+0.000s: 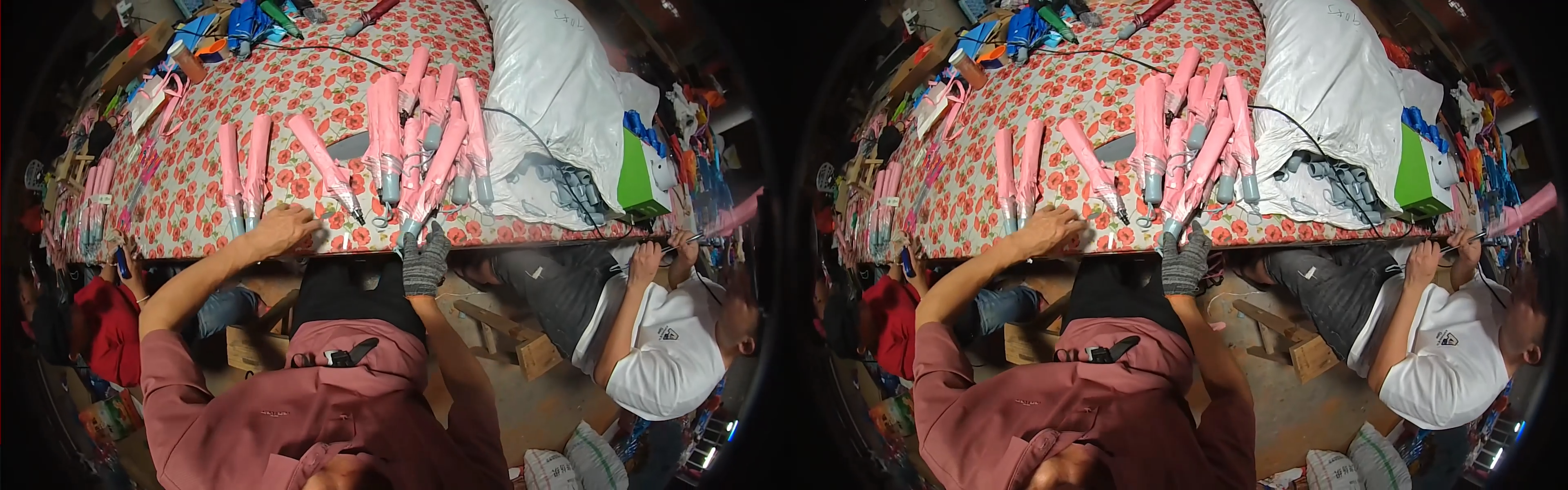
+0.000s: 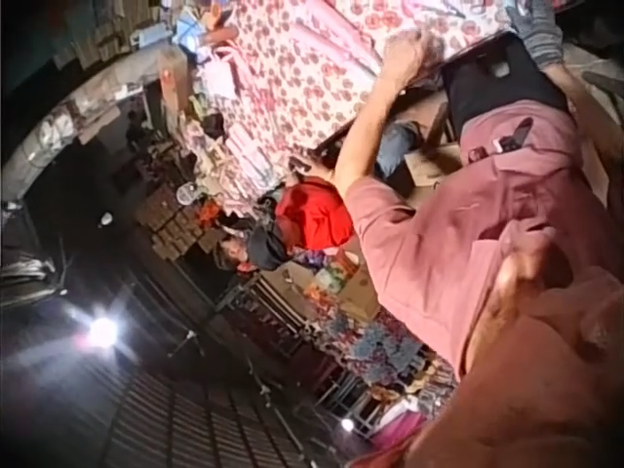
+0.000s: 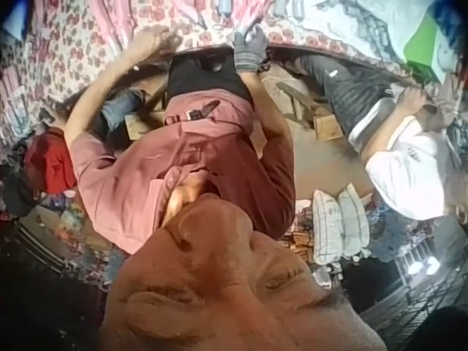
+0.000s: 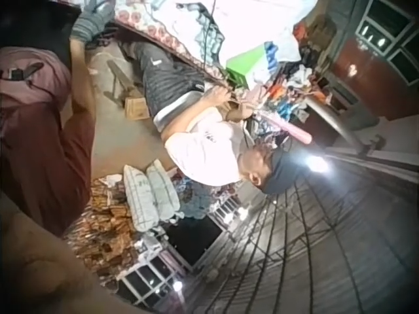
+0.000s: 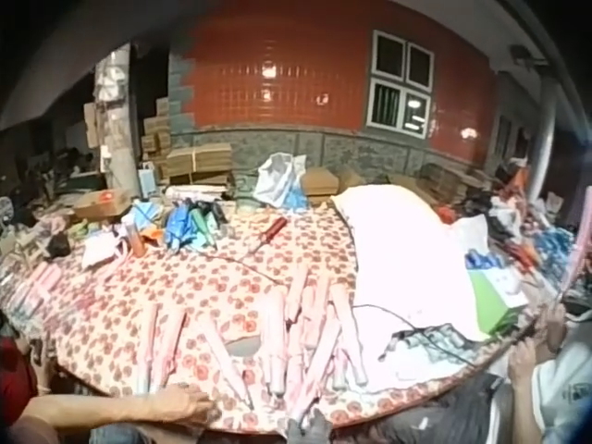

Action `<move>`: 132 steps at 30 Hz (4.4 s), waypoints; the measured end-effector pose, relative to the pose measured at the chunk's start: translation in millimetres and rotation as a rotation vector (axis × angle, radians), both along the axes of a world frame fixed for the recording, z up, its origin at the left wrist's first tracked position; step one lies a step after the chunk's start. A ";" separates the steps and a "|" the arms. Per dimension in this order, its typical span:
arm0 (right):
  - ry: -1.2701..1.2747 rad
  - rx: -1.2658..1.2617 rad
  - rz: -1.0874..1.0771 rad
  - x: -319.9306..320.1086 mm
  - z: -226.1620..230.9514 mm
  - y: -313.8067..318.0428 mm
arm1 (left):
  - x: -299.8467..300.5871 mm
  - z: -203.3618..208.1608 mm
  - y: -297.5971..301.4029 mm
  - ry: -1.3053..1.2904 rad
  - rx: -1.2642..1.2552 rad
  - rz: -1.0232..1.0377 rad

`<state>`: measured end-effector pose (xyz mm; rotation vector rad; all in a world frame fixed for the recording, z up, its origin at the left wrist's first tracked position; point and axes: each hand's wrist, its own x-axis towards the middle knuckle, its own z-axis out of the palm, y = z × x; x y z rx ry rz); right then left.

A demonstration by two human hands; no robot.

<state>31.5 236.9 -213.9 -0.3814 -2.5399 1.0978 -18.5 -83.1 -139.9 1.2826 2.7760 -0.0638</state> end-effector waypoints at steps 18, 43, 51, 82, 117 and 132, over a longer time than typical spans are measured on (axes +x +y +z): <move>0.308 0.240 0.769 -38.8 13.3 -55.5 | -60.4 -1.3 69.8 0.147 0.293 -0.174; -0.347 0.572 -0.153 -228.0 -22.2 222.8 | 37.0 85.3 144.6 -1.255 0.945 0.519; -0.161 -0.049 -0.155 -209.6 -31.1 228.1 | 53.7 58.6 127.2 -1.341 1.192 0.709; 0.102 -1.736 0.653 61.3 145.9 40.5 | 144.3 112.3 122.9 -0.719 0.807 0.449; -0.817 -0.726 0.657 41.9 149.1 73.4 | 144.1 92.6 115.5 0.066 0.407 0.236; -0.410 -0.241 0.842 59.0 160.9 79.6 | 140.1 81.6 102.1 0.019 0.465 0.187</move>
